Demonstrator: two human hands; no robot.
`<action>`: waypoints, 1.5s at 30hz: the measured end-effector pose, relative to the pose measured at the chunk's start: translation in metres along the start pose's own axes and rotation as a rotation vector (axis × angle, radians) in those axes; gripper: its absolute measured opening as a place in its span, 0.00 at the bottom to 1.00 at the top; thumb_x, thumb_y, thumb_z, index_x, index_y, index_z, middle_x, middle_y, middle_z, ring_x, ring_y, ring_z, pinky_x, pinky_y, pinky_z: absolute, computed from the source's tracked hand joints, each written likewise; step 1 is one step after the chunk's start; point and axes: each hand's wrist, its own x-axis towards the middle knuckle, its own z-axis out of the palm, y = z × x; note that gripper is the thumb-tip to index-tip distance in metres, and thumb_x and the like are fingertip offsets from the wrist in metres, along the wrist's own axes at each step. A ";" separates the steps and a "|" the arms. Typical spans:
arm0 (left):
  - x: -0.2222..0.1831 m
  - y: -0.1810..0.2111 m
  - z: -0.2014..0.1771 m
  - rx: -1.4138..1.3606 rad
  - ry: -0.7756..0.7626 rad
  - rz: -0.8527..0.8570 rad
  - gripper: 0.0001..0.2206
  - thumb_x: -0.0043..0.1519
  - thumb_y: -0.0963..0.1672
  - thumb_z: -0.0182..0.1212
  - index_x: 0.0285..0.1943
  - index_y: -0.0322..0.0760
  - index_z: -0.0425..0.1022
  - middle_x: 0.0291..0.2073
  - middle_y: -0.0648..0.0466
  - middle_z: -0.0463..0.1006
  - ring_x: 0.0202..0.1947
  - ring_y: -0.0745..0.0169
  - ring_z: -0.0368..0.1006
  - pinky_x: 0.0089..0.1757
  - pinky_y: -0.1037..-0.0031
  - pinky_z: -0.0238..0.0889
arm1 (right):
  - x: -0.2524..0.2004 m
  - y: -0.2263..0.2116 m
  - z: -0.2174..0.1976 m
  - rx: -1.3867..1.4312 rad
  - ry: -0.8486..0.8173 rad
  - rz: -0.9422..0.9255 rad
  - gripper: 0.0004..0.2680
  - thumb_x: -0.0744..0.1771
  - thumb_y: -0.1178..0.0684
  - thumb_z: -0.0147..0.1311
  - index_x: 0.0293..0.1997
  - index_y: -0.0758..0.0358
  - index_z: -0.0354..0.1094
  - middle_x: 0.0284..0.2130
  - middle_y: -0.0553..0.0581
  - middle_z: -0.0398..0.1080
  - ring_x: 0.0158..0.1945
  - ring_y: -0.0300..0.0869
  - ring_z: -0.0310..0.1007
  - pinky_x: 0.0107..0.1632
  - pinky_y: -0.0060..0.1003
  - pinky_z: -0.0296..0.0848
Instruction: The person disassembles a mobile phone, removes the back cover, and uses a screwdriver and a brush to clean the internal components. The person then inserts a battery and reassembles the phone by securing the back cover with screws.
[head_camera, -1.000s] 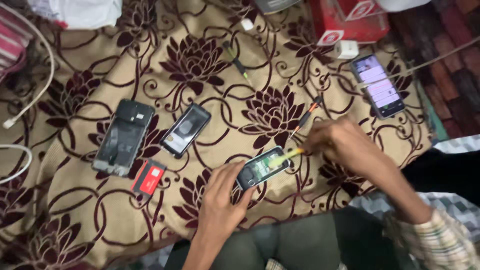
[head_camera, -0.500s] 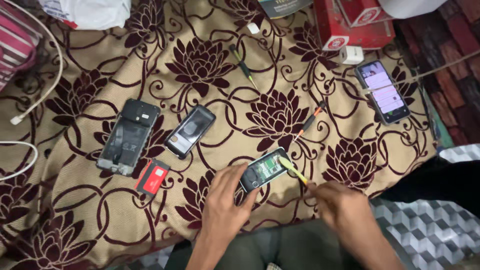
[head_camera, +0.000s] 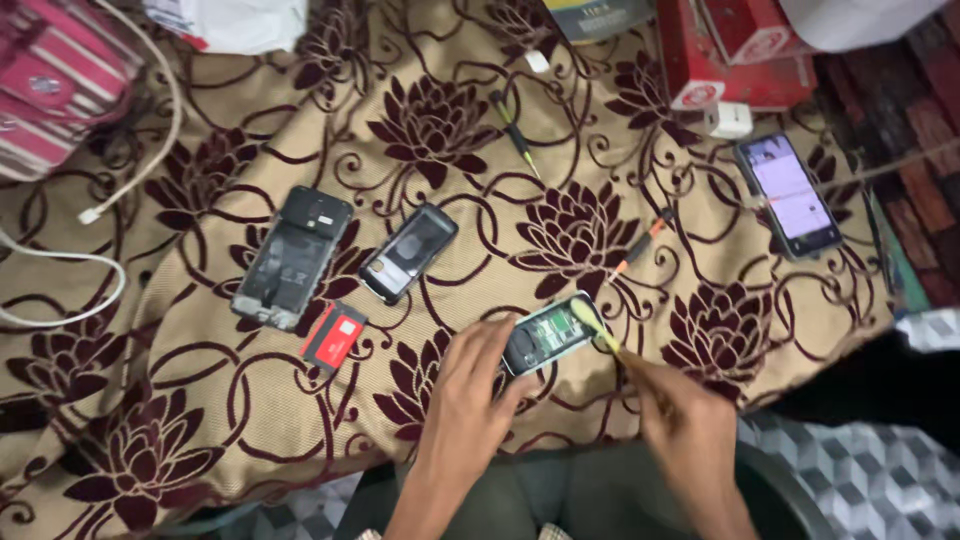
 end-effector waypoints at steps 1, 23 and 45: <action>0.000 0.001 -0.010 0.067 0.059 -0.002 0.26 0.54 0.43 0.72 0.61 0.25 0.71 0.54 0.40 0.76 0.57 0.39 0.70 0.55 0.57 0.63 | -0.001 -0.003 0.003 0.082 0.031 -0.054 0.11 0.64 0.63 0.60 0.50 0.62 0.79 0.34 0.62 0.80 0.28 0.42 0.78 0.34 0.36 0.75; -0.001 -0.026 -0.109 0.548 0.237 -0.297 0.19 0.55 0.39 0.65 0.56 0.23 0.76 0.45 0.36 0.75 0.46 0.34 0.70 0.49 0.52 0.62 | -0.033 0.024 0.006 0.267 0.083 -0.128 0.09 0.64 0.65 0.62 0.48 0.66 0.78 0.38 0.58 0.81 0.40 0.37 0.82 0.44 0.29 0.77; -0.022 0.016 0.036 -1.636 0.419 -0.656 0.28 0.64 0.50 0.47 0.67 0.22 0.67 0.49 0.42 0.78 0.57 0.44 0.73 0.60 0.51 0.62 | -0.027 -0.028 -0.001 0.387 -0.047 -0.204 0.08 0.63 0.65 0.62 0.44 0.63 0.79 0.37 0.55 0.78 0.34 0.39 0.83 0.36 0.30 0.80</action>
